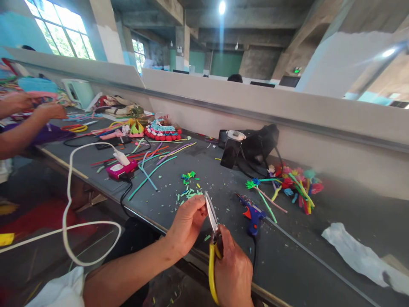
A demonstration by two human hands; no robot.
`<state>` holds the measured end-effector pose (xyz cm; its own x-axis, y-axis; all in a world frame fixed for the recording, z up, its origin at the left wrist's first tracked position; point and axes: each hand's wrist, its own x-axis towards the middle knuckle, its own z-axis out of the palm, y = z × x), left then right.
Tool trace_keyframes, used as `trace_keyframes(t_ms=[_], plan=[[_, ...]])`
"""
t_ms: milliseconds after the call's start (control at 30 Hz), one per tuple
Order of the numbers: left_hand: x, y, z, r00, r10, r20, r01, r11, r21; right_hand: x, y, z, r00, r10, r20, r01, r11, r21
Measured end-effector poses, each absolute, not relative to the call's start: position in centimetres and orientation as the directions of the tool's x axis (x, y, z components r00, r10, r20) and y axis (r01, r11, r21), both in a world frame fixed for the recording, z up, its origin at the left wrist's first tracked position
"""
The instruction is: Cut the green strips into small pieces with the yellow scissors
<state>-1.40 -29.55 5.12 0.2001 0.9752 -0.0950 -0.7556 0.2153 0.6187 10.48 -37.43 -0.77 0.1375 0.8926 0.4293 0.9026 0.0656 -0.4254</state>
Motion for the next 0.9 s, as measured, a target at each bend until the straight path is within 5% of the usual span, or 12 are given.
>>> trace_keyframes(t_ms=[333, 567, 700, 900], plan=[[-1.9, -29.6, 5.2, 0.281, 0.959, -0.036, -0.640, 0.215, 0.737, 11.2, -36.8, 0.4, 0.256, 0.870, 0.420, 0.740, 0.103, -0.664], [-1.8, -30.2, 4.5, 0.466, 0.871, -0.152, -0.400, 0.361, 0.843, 11.7, -36.3, 1.4, 0.442, 0.854, 0.274, 0.381, 0.098, -0.919], [-1.4, -30.6, 3.9, 0.537, 0.824, -0.180, -0.269, 0.369, 0.890, 11.8, -36.3, 1.3, 0.438, 0.863, 0.253, 0.258, 0.149, -0.954], [-1.4, -30.7, 3.6, 0.542, 0.818, -0.194, -0.170, 0.333, 0.927, 12.3, -36.4, 0.8, 0.447, 0.859, 0.251, 0.296, 0.122, -0.947]])
